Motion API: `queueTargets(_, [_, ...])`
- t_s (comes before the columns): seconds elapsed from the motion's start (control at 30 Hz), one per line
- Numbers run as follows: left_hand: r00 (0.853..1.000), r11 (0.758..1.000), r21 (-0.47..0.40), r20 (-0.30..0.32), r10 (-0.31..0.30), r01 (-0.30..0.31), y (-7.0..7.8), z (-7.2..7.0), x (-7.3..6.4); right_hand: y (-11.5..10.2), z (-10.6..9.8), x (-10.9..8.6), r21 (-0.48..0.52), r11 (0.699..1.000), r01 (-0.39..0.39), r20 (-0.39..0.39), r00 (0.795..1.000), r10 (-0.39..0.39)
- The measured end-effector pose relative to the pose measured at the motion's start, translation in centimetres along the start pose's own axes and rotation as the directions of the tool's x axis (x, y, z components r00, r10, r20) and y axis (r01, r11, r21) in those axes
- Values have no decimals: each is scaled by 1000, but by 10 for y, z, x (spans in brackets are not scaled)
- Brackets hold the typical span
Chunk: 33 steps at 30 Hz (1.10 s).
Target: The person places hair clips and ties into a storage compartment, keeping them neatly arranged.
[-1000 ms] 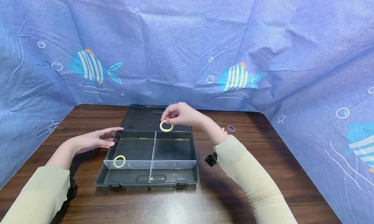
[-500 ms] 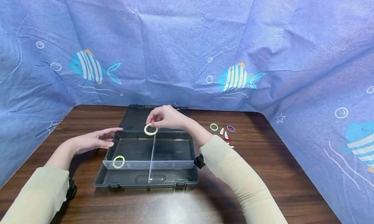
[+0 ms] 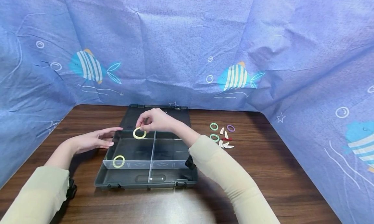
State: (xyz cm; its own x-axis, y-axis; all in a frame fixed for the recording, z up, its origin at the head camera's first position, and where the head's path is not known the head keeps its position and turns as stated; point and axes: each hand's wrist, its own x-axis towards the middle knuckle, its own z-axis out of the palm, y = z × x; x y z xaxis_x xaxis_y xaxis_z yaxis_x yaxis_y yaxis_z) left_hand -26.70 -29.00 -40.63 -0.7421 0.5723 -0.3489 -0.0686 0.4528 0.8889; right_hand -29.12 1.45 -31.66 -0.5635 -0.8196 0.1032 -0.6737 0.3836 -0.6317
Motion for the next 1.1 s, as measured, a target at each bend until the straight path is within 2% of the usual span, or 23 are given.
queueTargets(0.37, [1000, 1000, -5, -2, 9, -9, -3, -1, 1, 9, 31, 5, -25, 1000, -1, 69, 998, 3])
queueTargets(0.6, [1000, 1000, -3, -4, 17, -17, -4, 0, -1, 12, 52, 10, -78, 997, -26, 128, 991, 36])
queueTargets(0.9, [1000, 1000, 3, -6, 24, -24, -5, -1, 0, 19, 64, 13, -132, 991, 3, 173, 985, 20])
queueTargets(1.1, [1000, 1000, 0, -2, 26, -26, -6, -2, 1, 22, 71, 15, -128, 992, 15, 190, 982, 10])
